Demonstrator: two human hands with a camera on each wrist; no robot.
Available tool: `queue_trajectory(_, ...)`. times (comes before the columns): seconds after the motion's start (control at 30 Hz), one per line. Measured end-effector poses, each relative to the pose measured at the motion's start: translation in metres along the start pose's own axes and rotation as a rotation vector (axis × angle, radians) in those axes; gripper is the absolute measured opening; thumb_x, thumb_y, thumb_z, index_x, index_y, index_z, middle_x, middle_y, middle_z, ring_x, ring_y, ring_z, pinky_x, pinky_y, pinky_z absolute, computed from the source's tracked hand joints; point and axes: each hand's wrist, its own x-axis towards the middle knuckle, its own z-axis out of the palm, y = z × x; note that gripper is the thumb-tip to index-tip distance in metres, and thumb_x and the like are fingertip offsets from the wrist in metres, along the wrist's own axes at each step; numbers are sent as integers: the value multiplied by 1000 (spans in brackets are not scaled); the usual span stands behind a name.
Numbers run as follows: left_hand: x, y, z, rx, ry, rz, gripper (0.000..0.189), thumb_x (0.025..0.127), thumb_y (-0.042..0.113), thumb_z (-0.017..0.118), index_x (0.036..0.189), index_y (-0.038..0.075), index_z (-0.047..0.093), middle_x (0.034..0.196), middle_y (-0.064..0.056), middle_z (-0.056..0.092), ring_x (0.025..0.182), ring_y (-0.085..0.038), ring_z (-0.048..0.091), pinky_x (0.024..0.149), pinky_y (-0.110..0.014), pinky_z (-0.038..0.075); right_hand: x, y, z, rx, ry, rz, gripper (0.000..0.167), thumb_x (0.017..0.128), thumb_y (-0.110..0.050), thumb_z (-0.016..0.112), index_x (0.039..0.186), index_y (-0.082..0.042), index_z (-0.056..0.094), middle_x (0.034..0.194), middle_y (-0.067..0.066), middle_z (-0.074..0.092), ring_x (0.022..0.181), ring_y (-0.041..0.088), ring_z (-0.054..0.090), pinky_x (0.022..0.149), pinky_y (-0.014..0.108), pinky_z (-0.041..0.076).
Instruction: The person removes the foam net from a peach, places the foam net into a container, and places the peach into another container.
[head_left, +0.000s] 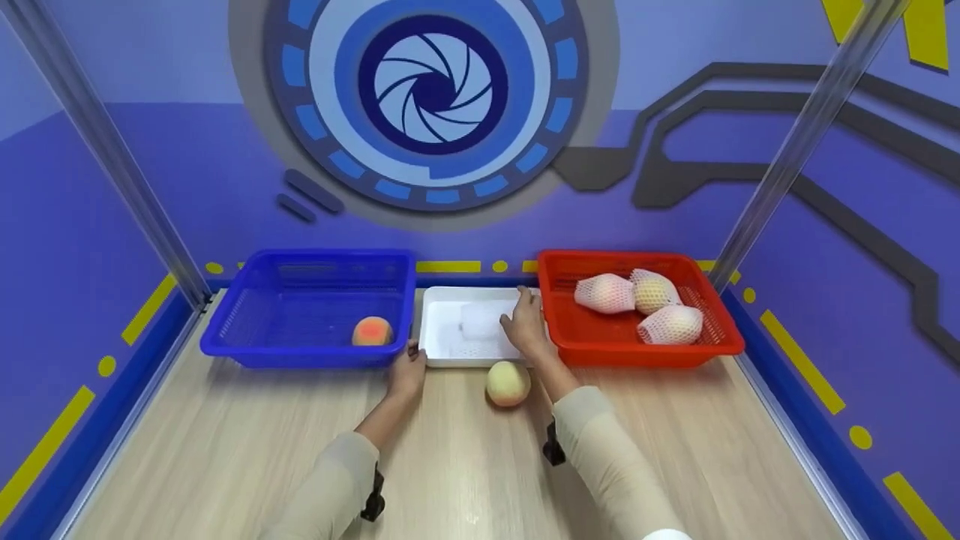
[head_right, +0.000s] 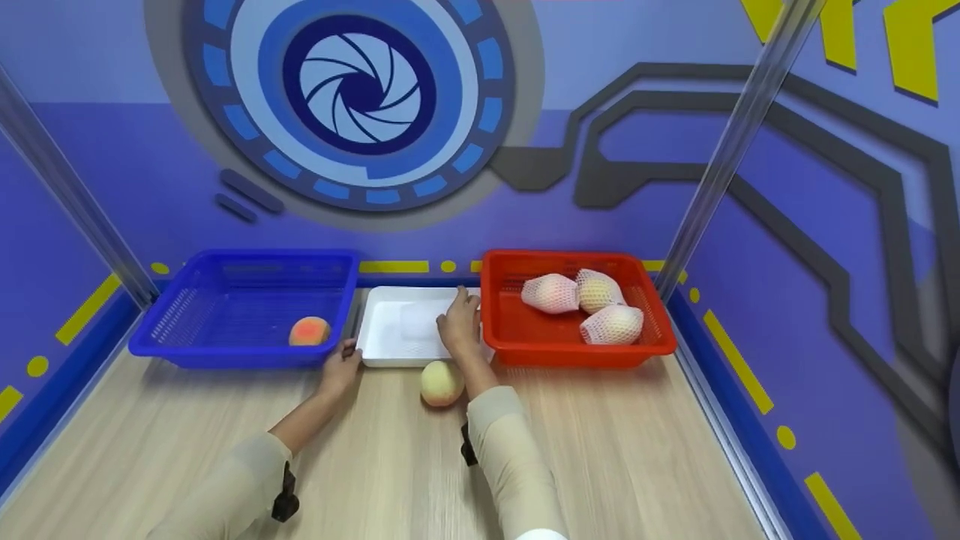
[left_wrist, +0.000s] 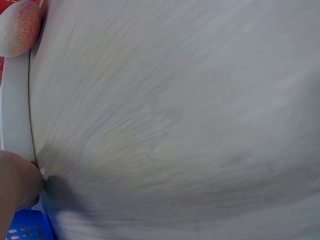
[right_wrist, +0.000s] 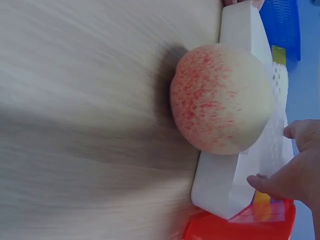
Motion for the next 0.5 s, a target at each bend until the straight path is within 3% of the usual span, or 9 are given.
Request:
queue_trajectory(0.27, -1, -4, -1, 3, 13, 16, 30, 101, 2, 53, 127, -11, 58, 123, -27, 62, 119, -39, 59, 102, -48, 50, -4, 4, 3, -51, -57, 42, 58, 98, -23, 64, 146, 2, 42, 146, 34, 37, 129, 51, 47, 110, 57, 40)
queue_trajectory(0.5, 1, 0, -1, -25, 0, 8, 31, 101, 1, 52, 128, -13, 56, 125, -29, 61, 121, -40, 58, 103, -48, 49, -6, 0, 0, -102, -85, -6, 58, 98, -24, 61, 147, 2, 44, 148, 35, 37, 133, 54, 40, 112, 58, 38)
